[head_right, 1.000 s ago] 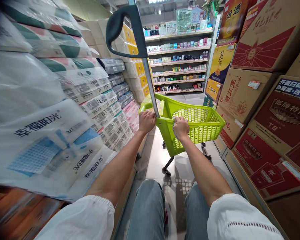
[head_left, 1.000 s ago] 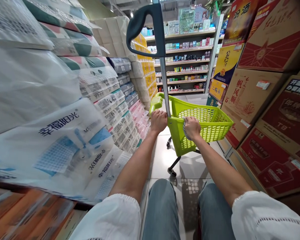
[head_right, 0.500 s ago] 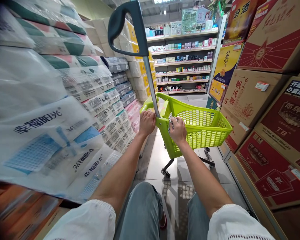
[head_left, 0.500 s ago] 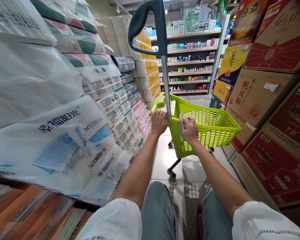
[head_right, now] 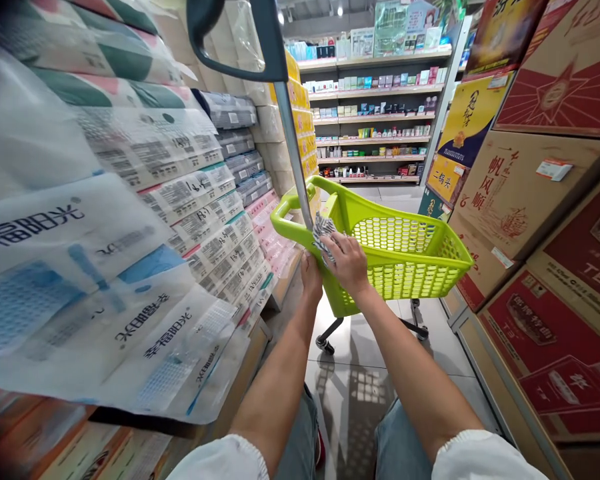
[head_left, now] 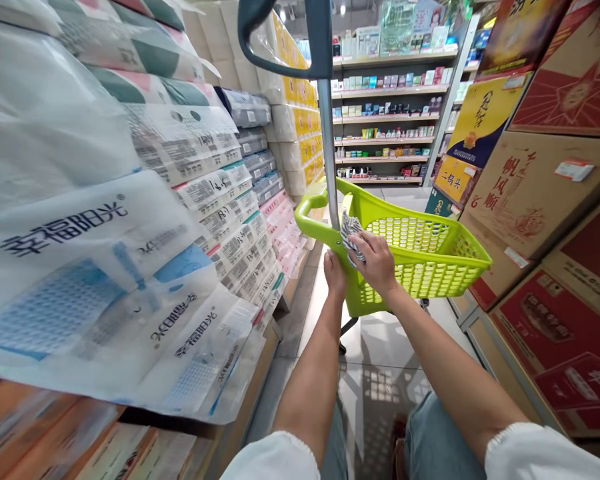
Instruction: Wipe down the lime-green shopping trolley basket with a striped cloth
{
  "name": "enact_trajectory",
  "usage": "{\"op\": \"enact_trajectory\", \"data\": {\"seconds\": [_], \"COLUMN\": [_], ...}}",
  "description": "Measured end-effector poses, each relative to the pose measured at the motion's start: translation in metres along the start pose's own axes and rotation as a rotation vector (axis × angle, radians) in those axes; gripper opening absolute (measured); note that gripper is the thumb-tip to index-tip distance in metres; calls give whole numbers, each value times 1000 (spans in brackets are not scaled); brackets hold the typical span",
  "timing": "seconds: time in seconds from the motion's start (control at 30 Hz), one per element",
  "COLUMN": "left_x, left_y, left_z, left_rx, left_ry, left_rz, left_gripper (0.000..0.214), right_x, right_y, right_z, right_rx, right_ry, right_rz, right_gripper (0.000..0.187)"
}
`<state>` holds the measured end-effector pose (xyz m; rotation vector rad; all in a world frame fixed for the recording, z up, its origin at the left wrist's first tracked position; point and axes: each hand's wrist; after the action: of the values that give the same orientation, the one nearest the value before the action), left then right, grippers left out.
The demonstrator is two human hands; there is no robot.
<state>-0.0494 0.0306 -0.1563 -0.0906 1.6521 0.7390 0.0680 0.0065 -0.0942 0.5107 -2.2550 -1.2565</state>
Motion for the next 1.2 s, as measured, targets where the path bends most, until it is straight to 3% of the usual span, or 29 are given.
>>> {"op": "enact_trajectory", "data": {"seconds": [0.1, 0.2, 0.4, 0.57, 0.67, 0.8, 0.9, 1.03, 1.2], "left_x": [8, 12, 22, 26, 24, 21, 22, 28, 31], "left_y": [5, 9, 22, 28, 28, 27, 29, 33, 36], "left_z": [-3, -6, -12, -15, -14, -13, -13, -14, -14], "left_rx": [-55, 4, 76, 140, 131, 136, 140, 154, 159], "left_ry": [-261, -416, -449, -437, -462, -467, -525, -705, -707], "left_rz": [-195, -264, -288, -317, -339, -382, -403, -454, -444], "left_gripper": [49, 41, 26, 28, 22, 20, 21, 19, 23], "right_x": [10, 13, -7, -21, -14, 2, 7, -6, -30], "right_y": [11, 8, -42, -67, -48, -7, 3, -20, -64], "right_z": [16, 34, 60, 62, 57, 53, 59, 76, 86], "right_rx": [33, 49, 252, 387, 316, 61, -55, -88, 62], "right_ry": [-47, -109, -129, -94, -119, -177, -172, -196, -233], "right_rz": [-57, -65, -117, -131, -147, -127, -123, -165, -290], "right_gripper": [38, 37, 37, 39, 41, 42, 39, 34, 33]}}
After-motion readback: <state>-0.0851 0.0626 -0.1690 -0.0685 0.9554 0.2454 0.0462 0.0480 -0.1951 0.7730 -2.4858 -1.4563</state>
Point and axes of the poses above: each hand's wrist, its own y-axis towards the middle knuckle, its own z-axis out of the palm, x = y × z, and after that the axes turned 15 degrees about -x, right-handed
